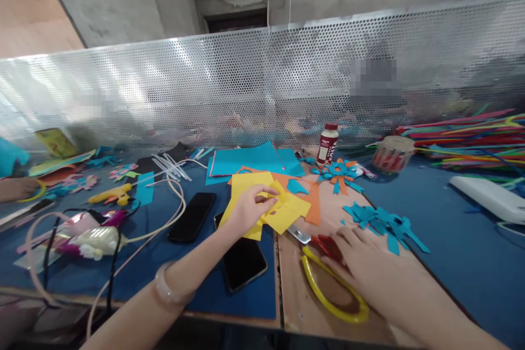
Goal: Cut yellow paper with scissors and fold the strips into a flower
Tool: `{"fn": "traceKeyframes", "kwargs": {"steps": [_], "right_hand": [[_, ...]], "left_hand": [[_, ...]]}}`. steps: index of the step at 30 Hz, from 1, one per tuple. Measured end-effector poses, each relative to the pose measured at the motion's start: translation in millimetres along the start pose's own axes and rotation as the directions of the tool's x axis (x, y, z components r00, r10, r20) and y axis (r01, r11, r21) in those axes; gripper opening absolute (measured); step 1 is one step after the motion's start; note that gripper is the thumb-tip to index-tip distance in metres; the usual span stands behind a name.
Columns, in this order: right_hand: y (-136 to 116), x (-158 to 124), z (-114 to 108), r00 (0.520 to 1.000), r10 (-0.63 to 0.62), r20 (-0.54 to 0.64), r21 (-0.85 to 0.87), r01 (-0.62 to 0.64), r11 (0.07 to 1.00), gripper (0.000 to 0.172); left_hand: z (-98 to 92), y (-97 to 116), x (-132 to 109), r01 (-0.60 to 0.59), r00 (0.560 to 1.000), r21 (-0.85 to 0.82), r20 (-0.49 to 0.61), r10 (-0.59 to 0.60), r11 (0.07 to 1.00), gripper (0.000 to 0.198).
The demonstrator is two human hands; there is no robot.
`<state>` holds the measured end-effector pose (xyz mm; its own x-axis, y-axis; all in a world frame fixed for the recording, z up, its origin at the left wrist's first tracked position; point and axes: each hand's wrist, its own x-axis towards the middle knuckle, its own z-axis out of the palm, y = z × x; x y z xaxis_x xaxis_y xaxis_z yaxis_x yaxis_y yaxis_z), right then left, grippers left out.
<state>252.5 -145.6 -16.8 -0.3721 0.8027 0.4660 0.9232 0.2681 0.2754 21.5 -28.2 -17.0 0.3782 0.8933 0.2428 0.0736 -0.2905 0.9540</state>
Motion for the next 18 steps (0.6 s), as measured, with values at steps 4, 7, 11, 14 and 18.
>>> {"fn": "traceKeyframes", "kwargs": {"steps": [4, 7, 11, 14, 18], "right_hand": [[-7.2, -18.3, -5.1, 0.998, 0.014, 0.065, -0.268, 0.004, 0.963, 0.024], [-9.9, -14.2, -11.5, 0.998, -0.023, 0.051, -0.313, 0.038, 0.949, 0.015], [-18.0, -8.0, -19.9, 0.991, -0.129, -0.018, -0.271, 0.12, 0.955, 0.02], [-27.3, -5.4, -22.5, 0.985, -0.103, -0.138, -0.197, 0.075, 0.978, 0.024], [-31.1, -3.9, -25.1, 0.99, -0.026, -0.135, -0.107, 0.012, 0.994, 0.025]], "left_hand": [[0.0, 1.6, 0.1, 0.03, 0.999, -0.003, -0.04, -0.031, 1.0, 0.031], [-1.5, 3.2, 0.4, 0.033, 0.997, 0.018, -0.075, -0.031, 0.999, 0.028], [-1.8, 4.0, -0.2, 0.05, 0.996, -0.008, -0.068, -0.05, 0.999, 0.027], [-1.2, 3.2, -0.9, 0.071, 0.996, -0.044, -0.042, -0.073, 0.996, 0.029], [-2.1, 2.4, -1.7, 0.104, 0.994, -0.144, -0.004, -0.106, 0.984, 0.032]]}}
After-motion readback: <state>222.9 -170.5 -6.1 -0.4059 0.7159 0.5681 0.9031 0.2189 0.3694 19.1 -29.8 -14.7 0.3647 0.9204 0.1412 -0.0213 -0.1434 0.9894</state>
